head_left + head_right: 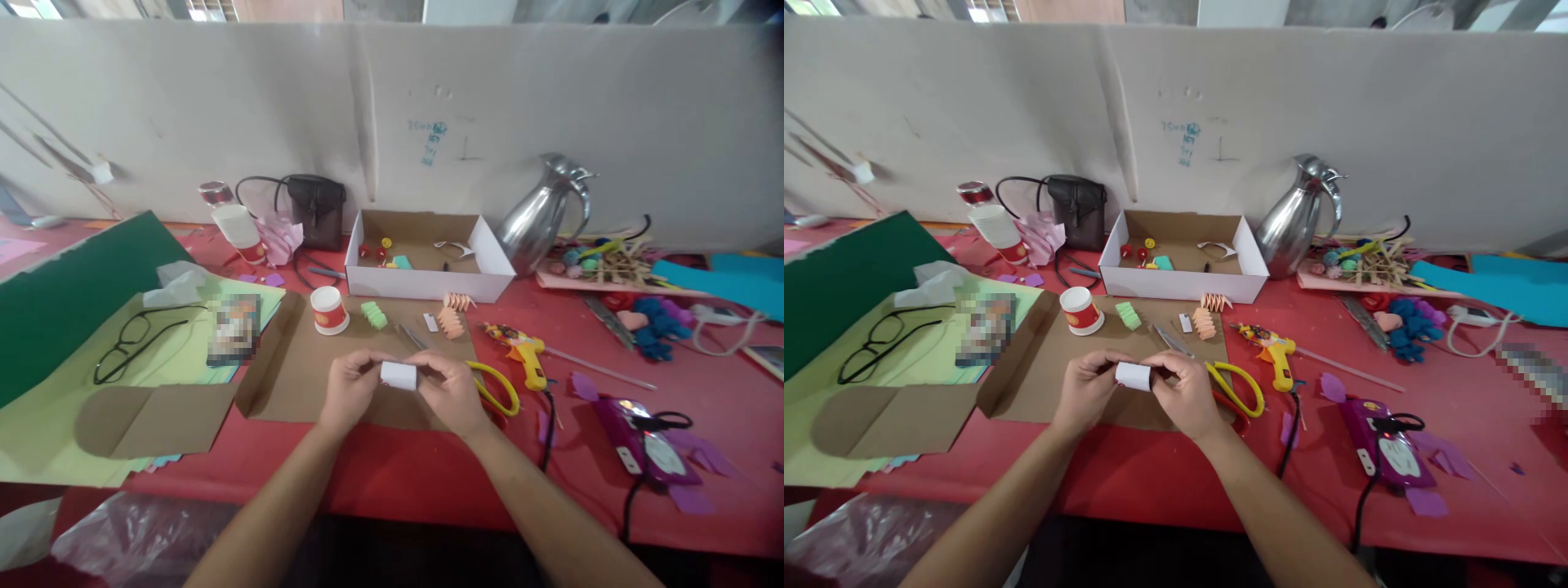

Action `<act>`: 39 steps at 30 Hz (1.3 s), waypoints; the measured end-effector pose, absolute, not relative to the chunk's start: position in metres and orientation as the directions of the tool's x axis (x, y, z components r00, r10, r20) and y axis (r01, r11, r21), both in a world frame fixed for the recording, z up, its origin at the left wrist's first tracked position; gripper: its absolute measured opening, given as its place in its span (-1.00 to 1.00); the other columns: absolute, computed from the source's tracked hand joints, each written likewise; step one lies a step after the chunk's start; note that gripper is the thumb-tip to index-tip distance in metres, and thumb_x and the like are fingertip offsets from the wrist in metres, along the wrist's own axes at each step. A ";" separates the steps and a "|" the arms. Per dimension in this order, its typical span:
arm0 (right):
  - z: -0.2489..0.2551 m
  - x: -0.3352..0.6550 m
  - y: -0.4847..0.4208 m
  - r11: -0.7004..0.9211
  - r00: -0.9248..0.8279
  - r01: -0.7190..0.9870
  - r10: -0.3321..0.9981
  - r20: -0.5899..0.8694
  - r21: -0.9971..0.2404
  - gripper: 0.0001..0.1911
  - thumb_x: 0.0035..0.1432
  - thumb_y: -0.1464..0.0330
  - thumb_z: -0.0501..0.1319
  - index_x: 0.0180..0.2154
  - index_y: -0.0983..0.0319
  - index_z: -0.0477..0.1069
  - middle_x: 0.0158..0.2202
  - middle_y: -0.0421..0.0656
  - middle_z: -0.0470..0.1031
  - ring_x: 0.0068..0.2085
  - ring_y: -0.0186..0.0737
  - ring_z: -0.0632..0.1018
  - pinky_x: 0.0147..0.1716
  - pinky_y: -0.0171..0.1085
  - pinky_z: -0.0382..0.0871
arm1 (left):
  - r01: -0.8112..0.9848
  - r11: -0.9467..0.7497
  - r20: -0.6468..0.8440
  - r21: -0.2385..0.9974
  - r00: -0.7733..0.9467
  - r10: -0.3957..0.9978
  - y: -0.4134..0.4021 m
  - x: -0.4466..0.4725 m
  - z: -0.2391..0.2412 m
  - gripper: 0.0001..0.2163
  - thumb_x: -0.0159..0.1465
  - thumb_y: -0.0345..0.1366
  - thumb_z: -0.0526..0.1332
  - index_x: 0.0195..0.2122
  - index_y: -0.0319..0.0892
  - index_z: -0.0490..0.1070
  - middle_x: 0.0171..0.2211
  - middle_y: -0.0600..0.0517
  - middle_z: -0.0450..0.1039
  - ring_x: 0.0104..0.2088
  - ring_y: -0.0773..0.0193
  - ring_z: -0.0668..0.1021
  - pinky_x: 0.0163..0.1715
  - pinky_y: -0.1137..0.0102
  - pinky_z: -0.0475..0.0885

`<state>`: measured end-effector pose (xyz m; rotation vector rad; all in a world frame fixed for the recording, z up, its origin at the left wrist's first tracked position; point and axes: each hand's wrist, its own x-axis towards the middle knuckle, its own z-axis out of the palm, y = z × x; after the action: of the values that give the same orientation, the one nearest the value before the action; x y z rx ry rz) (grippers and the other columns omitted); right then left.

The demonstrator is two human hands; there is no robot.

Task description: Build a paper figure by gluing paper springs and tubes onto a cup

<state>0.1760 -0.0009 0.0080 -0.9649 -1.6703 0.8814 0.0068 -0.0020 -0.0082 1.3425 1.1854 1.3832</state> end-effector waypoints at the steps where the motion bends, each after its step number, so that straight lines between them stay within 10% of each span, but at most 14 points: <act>1: 0.008 0.175 -0.001 0.413 -0.203 0.194 0.904 0.375 -0.890 -0.75 0.05 0.53 0.21 -0.29 0.16 0.59 -0.31 -0.16 0.60 -0.28 -0.19 0.58 -0.27 -0.27 0.43 | 0.052 -0.208 0.211 0.977 -0.060 0.976 -0.002 0.006 -0.008 -0.80 0.09 -0.50 0.20 -0.39 -0.17 0.62 -0.51 0.05 0.58 -0.53 0.35 0.51 -0.49 0.50 0.38; 22: 0.015 0.177 -0.003 0.408 -0.180 0.164 0.907 0.380 -0.898 -0.78 0.07 0.50 0.20 -0.32 0.15 0.60 -0.33 -0.17 0.62 -0.29 -0.18 0.60 -0.28 -0.27 0.45 | 0.133 -0.234 0.236 0.963 0.004 0.972 -0.001 -0.001 -0.009 -0.74 0.14 -0.48 0.17 -0.30 -0.11 0.65 -0.40 0.03 0.63 -0.42 0.29 0.59 -0.40 0.47 0.45; 34: 0.010 0.179 0.003 0.364 -0.106 0.165 0.931 0.351 -0.917 -0.79 0.11 0.43 0.19 -0.23 0.16 0.56 -0.22 -0.13 0.52 -0.26 -0.21 0.53 -0.29 -0.29 0.40 | 0.423 -0.540 0.604 0.728 -0.021 0.797 -0.004 -0.001 0.001 -0.74 0.25 -0.49 0.19 -0.27 -0.01 0.64 -0.32 0.02 0.56 -0.31 0.33 0.58 -0.32 0.47 0.47; 39: 0.013 0.182 0.002 0.205 -0.103 0.127 0.976 0.193 -0.970 -0.72 0.25 0.23 0.13 -0.47 0.19 0.40 -0.49 -0.24 0.37 -0.39 -0.26 0.43 -0.37 -0.31 0.29 | 0.556 -0.650 0.768 0.518 0.033 0.640 -0.008 -0.003 -0.001 -0.73 0.26 -0.49 0.21 -0.18 0.04 0.61 -0.27 0.02 0.54 -0.29 0.34 0.57 -0.27 0.46 0.46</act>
<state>0.1821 0.0019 0.0132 -1.1116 -1.4645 1.0542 -0.0030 -0.0078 -0.0010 2.2017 1.2786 1.7087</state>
